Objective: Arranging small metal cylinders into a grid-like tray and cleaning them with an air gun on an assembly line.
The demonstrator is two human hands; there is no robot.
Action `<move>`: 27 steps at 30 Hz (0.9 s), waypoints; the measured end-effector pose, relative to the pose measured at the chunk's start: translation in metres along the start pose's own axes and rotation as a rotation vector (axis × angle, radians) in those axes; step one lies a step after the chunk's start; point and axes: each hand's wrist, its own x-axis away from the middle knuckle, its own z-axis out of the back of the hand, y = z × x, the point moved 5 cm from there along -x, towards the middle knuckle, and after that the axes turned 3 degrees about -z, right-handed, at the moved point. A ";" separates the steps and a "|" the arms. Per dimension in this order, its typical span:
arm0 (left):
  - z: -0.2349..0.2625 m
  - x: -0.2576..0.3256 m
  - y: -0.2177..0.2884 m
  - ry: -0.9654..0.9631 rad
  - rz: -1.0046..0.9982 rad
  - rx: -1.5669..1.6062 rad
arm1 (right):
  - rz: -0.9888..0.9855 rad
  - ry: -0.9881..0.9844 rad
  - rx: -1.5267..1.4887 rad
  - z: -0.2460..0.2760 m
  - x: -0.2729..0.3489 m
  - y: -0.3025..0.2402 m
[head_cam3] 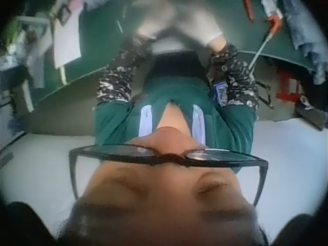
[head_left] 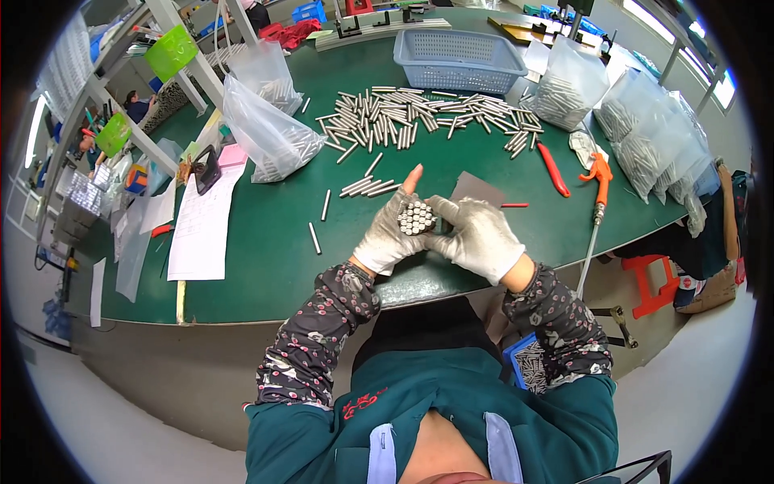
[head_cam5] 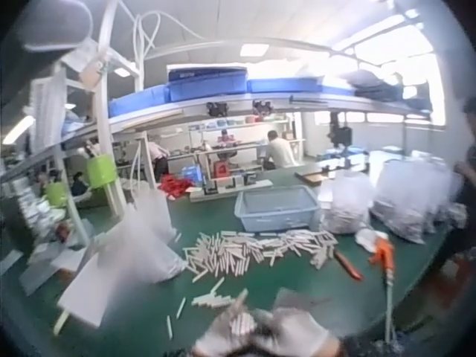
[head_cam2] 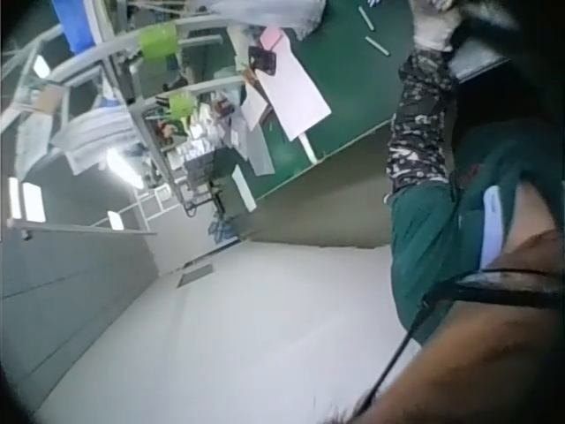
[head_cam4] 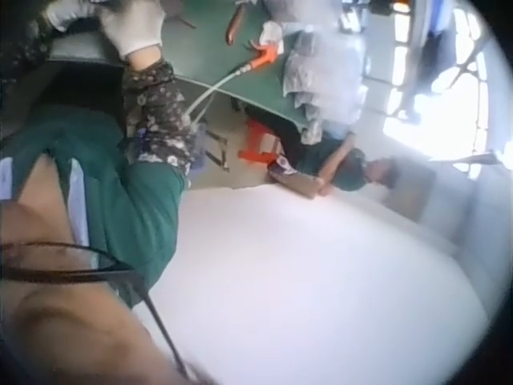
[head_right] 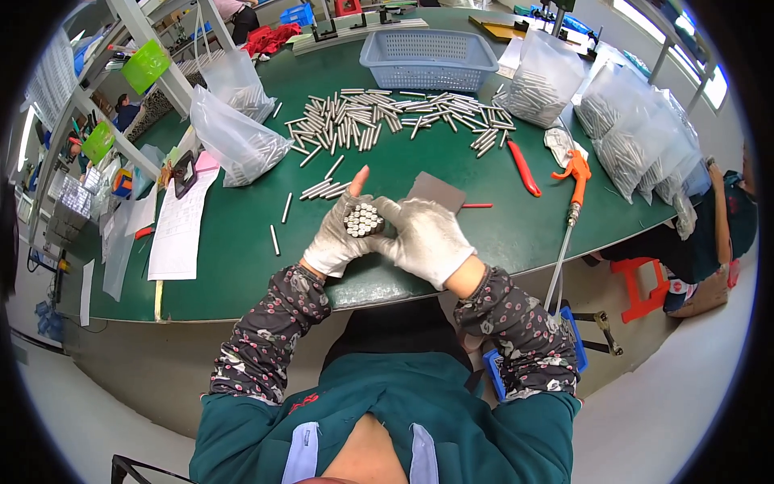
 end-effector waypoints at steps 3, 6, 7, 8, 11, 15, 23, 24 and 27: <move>0.004 0.000 -0.001 -0.069 -0.045 -0.096 | -0.141 -0.060 -0.111 -0.021 -0.003 0.014; 0.014 0.000 -0.005 0.014 -0.040 -0.452 | -0.187 -0.063 -0.213 -0.028 -0.001 0.014; 0.016 0.002 -0.005 0.021 -0.042 -0.452 | -0.181 -0.067 -0.211 -0.030 -0.003 0.014; 0.021 0.006 -0.003 0.059 -0.030 -0.589 | -0.165 -0.049 -0.213 -0.031 -0.005 0.011; 0.030 0.009 -0.015 0.130 0.022 -0.478 | -0.166 -0.050 -0.216 -0.036 -0.006 0.013; 0.026 0.008 -0.018 0.041 0.127 -0.481 | -0.231 -0.086 -0.227 -0.035 -0.007 0.014; 0.028 0.006 -0.021 0.083 0.063 -0.265 | -0.252 -0.062 -0.265 -0.038 -0.008 0.016; 0.028 0.005 -0.020 0.082 0.062 -0.265 | -0.258 -0.066 -0.261 -0.039 -0.008 0.017; 0.025 0.005 -0.018 0.079 0.080 -0.234 | -0.273 -0.035 -0.278 -0.041 -0.007 0.019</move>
